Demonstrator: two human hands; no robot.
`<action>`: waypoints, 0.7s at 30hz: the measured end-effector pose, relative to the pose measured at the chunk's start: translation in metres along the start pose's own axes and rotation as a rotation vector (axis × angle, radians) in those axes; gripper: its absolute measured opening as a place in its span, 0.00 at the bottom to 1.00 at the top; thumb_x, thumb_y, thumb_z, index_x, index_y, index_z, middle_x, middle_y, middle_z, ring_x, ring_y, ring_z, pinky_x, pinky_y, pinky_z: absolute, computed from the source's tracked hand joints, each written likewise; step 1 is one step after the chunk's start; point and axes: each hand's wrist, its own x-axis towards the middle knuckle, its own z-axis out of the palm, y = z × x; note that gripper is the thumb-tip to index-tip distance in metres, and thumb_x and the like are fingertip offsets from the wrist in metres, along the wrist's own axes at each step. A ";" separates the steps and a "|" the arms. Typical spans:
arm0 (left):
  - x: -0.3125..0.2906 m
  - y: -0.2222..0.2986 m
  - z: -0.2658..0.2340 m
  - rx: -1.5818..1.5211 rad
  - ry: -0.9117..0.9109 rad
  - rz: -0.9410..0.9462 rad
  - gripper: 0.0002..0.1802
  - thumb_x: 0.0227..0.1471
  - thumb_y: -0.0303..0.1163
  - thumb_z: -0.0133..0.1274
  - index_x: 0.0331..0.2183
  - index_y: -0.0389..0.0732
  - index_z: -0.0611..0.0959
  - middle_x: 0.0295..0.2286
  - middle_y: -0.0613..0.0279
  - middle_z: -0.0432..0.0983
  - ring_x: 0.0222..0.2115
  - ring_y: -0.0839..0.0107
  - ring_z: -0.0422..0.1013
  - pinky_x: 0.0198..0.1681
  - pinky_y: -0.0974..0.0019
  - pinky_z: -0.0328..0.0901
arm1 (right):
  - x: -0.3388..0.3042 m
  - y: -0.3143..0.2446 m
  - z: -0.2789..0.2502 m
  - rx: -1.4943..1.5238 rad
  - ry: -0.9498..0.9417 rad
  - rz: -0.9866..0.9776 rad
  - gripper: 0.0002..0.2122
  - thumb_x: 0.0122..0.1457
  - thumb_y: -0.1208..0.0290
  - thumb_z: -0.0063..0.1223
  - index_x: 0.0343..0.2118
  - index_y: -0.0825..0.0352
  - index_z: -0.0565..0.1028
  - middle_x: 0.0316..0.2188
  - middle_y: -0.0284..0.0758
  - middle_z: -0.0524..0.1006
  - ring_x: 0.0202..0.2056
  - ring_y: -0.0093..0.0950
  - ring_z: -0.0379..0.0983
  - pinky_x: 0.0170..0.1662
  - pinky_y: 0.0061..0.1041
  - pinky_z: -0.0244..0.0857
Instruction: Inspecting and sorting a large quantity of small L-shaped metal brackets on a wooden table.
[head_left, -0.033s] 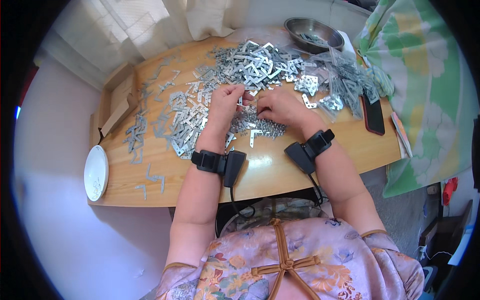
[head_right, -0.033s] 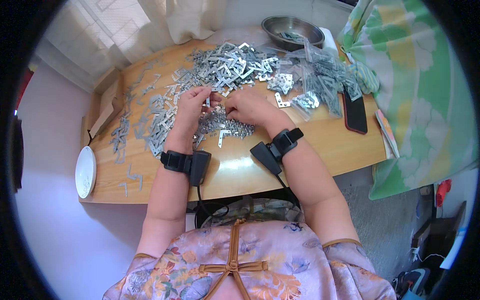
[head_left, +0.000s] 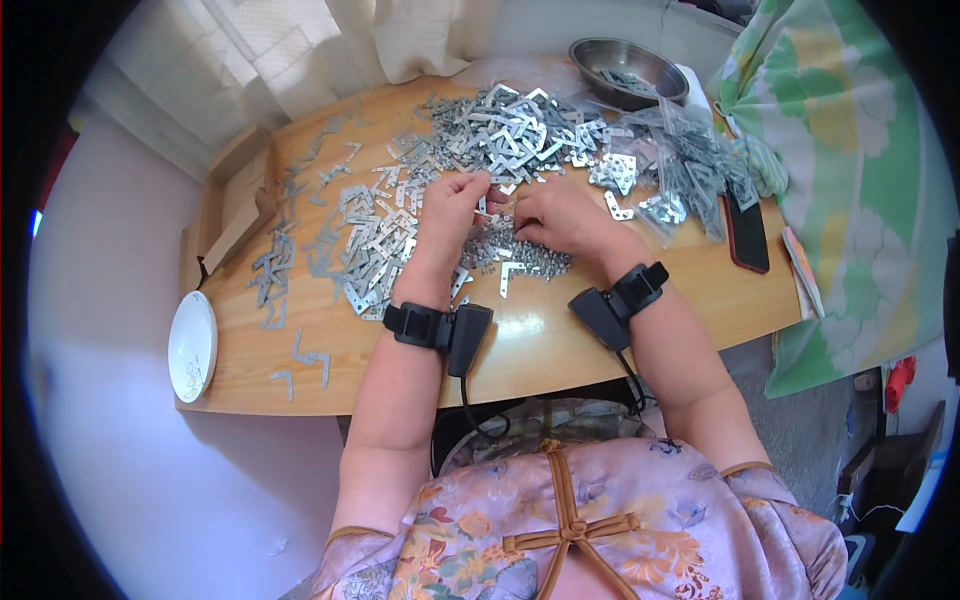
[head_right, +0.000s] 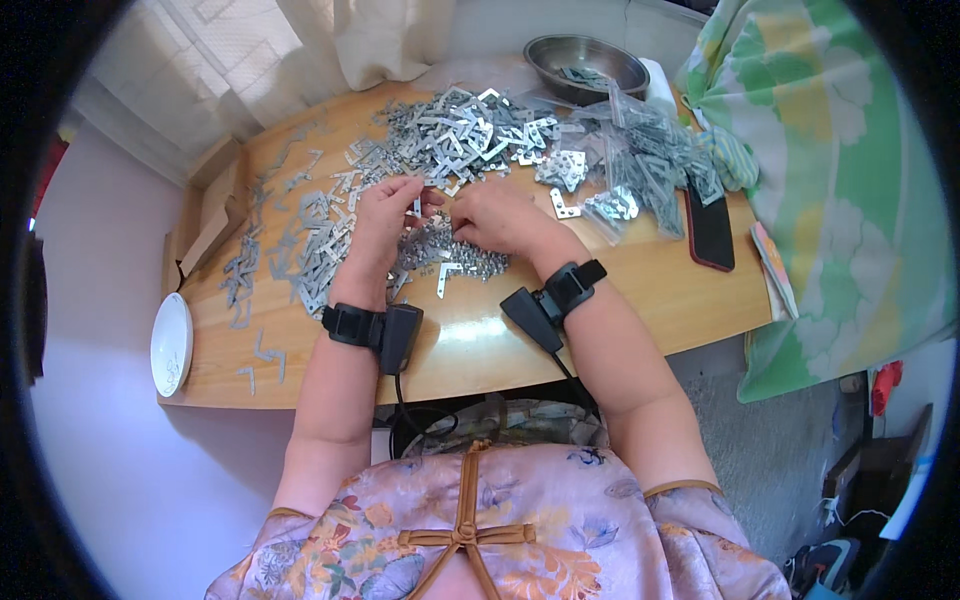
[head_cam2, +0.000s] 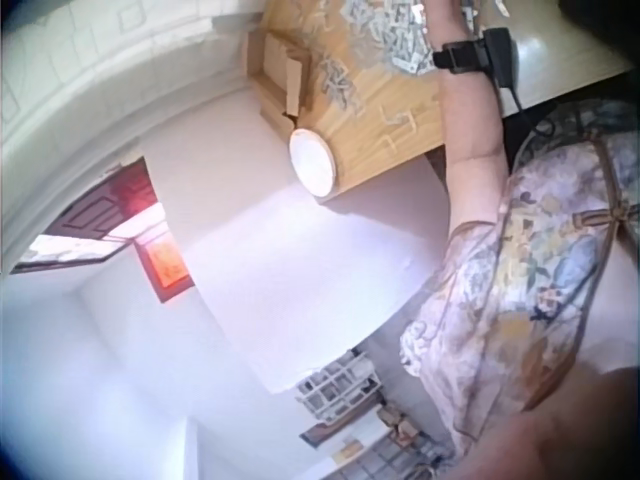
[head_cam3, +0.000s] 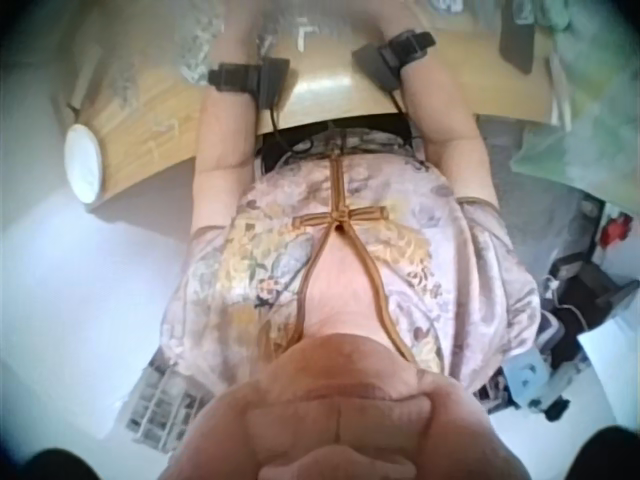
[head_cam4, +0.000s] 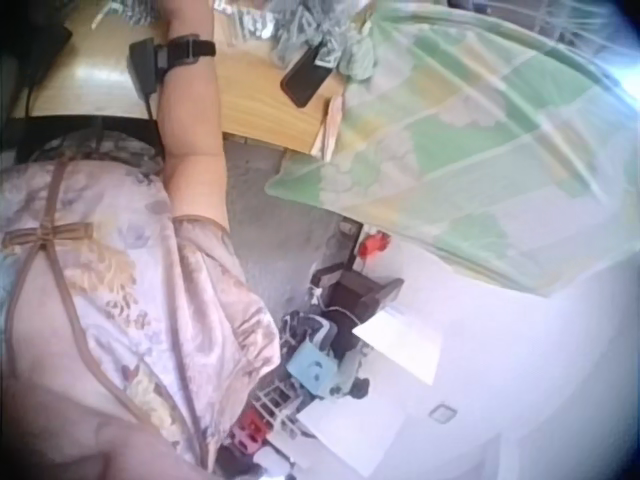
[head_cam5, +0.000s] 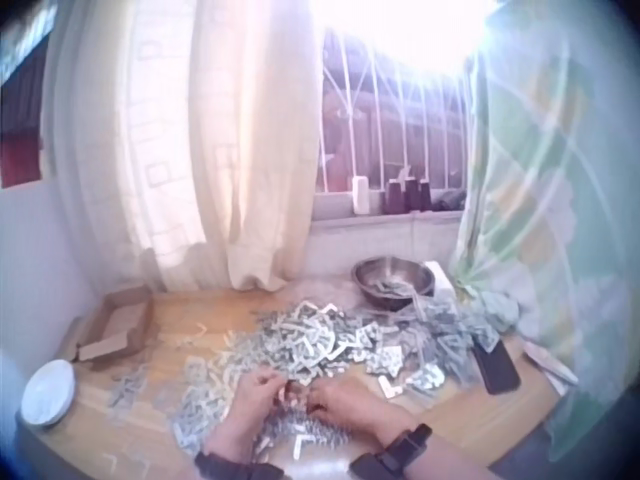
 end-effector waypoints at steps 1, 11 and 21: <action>-0.002 0.001 0.000 0.010 0.005 0.015 0.13 0.50 0.36 0.47 0.25 0.36 0.80 0.23 0.64 0.77 0.20 0.82 0.66 0.22 0.78 0.59 | 0.001 -0.003 -0.001 -0.005 0.003 -0.007 0.06 0.42 0.68 0.56 0.21 0.64 0.75 0.22 0.36 0.74 0.29 0.36 0.71 0.34 0.35 0.62; -0.003 -0.003 0.001 -0.075 0.051 0.000 0.12 0.49 0.35 0.51 0.32 0.36 0.81 0.27 0.64 0.77 0.20 0.80 0.67 0.23 0.78 0.61 | 0.001 -0.008 -0.003 0.034 0.018 -0.012 0.04 0.42 0.72 0.55 0.20 0.65 0.73 0.23 0.36 0.72 0.30 0.37 0.69 0.34 0.34 0.61; -0.001 -0.004 0.002 -0.200 0.089 -0.009 0.13 0.47 0.33 0.53 0.33 0.34 0.80 0.26 0.63 0.77 0.19 0.79 0.69 0.21 0.78 0.61 | -0.001 -0.012 -0.007 0.056 0.095 0.048 0.05 0.44 0.73 0.55 0.23 0.67 0.72 0.23 0.37 0.73 0.28 0.38 0.69 0.32 0.33 0.62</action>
